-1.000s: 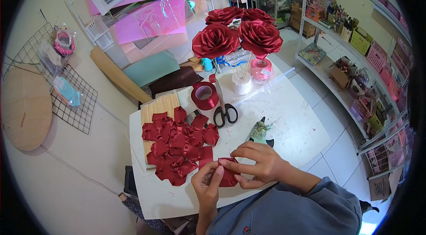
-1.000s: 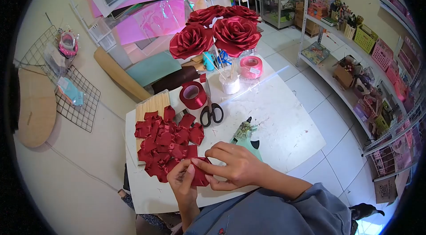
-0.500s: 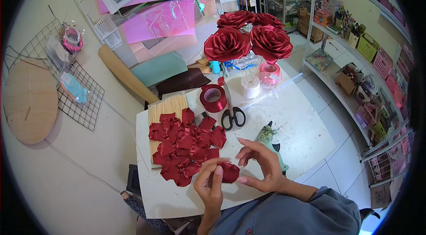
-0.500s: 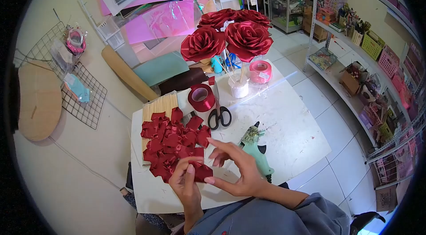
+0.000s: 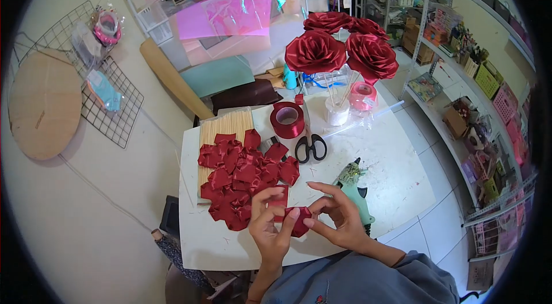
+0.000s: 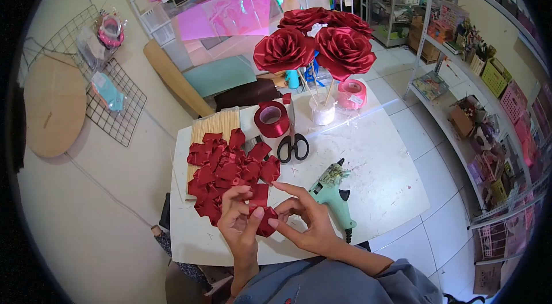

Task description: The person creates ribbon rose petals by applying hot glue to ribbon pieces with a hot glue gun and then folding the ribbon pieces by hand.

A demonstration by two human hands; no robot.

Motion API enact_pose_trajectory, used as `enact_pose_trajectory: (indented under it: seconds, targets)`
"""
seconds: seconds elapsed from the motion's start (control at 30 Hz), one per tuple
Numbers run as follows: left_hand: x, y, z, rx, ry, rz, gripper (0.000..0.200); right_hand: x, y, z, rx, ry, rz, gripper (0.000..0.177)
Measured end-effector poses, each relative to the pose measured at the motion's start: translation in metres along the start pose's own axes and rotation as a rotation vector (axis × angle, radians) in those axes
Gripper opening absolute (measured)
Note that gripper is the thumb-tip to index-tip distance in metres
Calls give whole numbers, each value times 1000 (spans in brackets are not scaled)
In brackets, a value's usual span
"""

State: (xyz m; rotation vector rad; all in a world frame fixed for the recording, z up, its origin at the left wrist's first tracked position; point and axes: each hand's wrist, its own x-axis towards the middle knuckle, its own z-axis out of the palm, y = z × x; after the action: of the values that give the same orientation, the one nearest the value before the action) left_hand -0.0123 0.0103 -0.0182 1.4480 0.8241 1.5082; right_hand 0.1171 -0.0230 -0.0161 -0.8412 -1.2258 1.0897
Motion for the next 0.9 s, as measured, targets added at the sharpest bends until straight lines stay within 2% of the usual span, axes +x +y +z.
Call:
enact_pose_trajectory:
  seconds: [0.17, 0.23, 0.27, 0.3, 0.33, 0.37, 0.4, 0.43, 0.5, 0.53, 0.63, 0.8, 0.87, 0.9]
  targets:
    - [1, -3, 1, 100, 83, 58, 13, 0, 5, 1, 46, -10, 38, 54]
    - [0, -10, 2, 140, 14, 66, 13, -4, 7, -1, 45, -28, 51, 53]
    - [0, -11, 3, 143, 57, 75, 13, -4, 8, -3, 13, 19, 95, 52]
    - [-1, -12, 4, 146, 20, 64, 13, -3, 9, -4, -16, 56, 138, 51]
    - [-1, -14, 4, 150, -16, 54, 13, -3, 12, -5, -17, 1, 140, 51]
    - [-1, -20, 3, 282, -69, 125, 12, -4, 13, -8, -63, 49, 150, 51]
    - [-1, -19, 5, 288, -15, 129, 12, -5, 15, -11, -117, 97, 158, 50]
    - [1, -16, 8, 216, -97, 46, 11, -4, 15, -13, -127, 48, 161, 50]
    - [1, -17, 12, 110, -210, -47, 10, -7, 13, -15, -140, 127, 140, 47]
    - [1, -15, 14, 107, -176, -44, 10, -8, 13, -17, -145, 175, 128, 46]
    - [2, -13, 19, 190, -241, 66, 12, -11, 12, -24, -148, 209, 112, 44]
    - [10, -13, 16, 299, -112, 130, 16, -12, 2, -28, -180, 225, 171, 43]
    - [24, -13, 1, 394, 60, 173, 18, -13, -2, -32, -348, 298, 56, 34]
    - [34, -14, -10, 516, 41, 205, 20, -14, -6, -35, -353, 301, 59, 34]
